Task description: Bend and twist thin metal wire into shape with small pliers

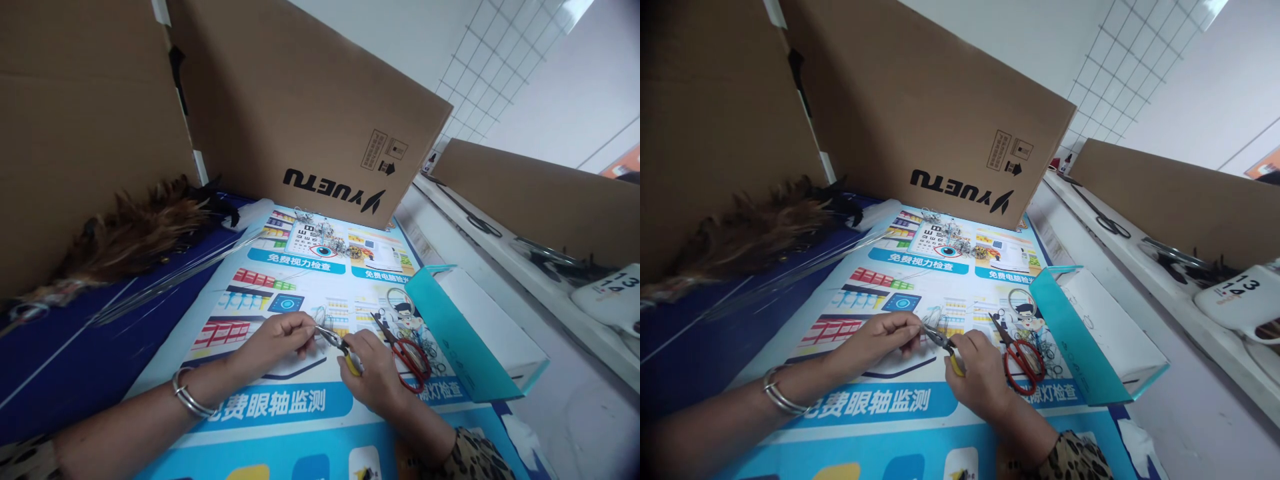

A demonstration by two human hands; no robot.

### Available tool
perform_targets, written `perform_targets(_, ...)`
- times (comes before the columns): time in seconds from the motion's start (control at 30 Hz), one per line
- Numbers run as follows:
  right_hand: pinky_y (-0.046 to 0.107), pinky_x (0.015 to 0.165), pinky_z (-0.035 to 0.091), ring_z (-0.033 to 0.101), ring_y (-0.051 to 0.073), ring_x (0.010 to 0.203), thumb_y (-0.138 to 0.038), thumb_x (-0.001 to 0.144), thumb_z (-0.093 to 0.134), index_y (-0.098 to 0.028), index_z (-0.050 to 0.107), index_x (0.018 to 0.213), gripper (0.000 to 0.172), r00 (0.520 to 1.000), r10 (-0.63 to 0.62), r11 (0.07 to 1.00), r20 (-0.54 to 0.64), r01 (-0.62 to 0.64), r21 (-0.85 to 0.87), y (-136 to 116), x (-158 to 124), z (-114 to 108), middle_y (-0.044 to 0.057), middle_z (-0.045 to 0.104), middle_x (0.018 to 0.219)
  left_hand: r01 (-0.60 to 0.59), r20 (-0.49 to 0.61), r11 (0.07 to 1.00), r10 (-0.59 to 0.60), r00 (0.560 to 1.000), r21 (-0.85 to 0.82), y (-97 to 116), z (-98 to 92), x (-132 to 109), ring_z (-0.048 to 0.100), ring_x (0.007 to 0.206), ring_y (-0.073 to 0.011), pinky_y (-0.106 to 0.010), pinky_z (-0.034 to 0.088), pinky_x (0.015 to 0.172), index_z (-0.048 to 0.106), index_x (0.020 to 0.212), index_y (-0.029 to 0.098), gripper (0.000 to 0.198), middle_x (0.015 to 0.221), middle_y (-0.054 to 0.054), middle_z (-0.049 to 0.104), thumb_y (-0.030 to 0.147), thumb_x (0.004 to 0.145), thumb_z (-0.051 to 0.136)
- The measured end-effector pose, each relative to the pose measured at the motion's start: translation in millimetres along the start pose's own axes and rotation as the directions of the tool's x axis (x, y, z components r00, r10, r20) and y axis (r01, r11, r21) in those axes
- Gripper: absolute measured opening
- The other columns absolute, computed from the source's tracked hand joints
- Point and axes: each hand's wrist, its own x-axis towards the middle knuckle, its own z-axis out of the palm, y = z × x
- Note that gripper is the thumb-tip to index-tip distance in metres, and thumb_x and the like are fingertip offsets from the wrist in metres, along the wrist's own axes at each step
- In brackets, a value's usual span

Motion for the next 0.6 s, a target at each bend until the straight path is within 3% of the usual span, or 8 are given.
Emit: perform_targets(0.6, 0.036, 0.071, 0.045, 0.051, 0.023, 0.083, -0.017, 0.080, 0.048, -0.015, 0.054, 0.108, 0.029, 0.992, -0.101, 0.956, 0.070, 0.116, -0.268, -0.7, 1.3, -7.1, 0.010, 0.055, 0.086, 0.039, -0.011, 0.999, -0.039, 0.999, 0.017, -0.2, 3.2, -0.8, 0.053, 0.053, -0.0110, -0.022, 0.041, 0.056, 0.058, 0.076, 0.016, 0.022, 0.062, 0.000, 0.062, 0.034, 0.084, 0.050)
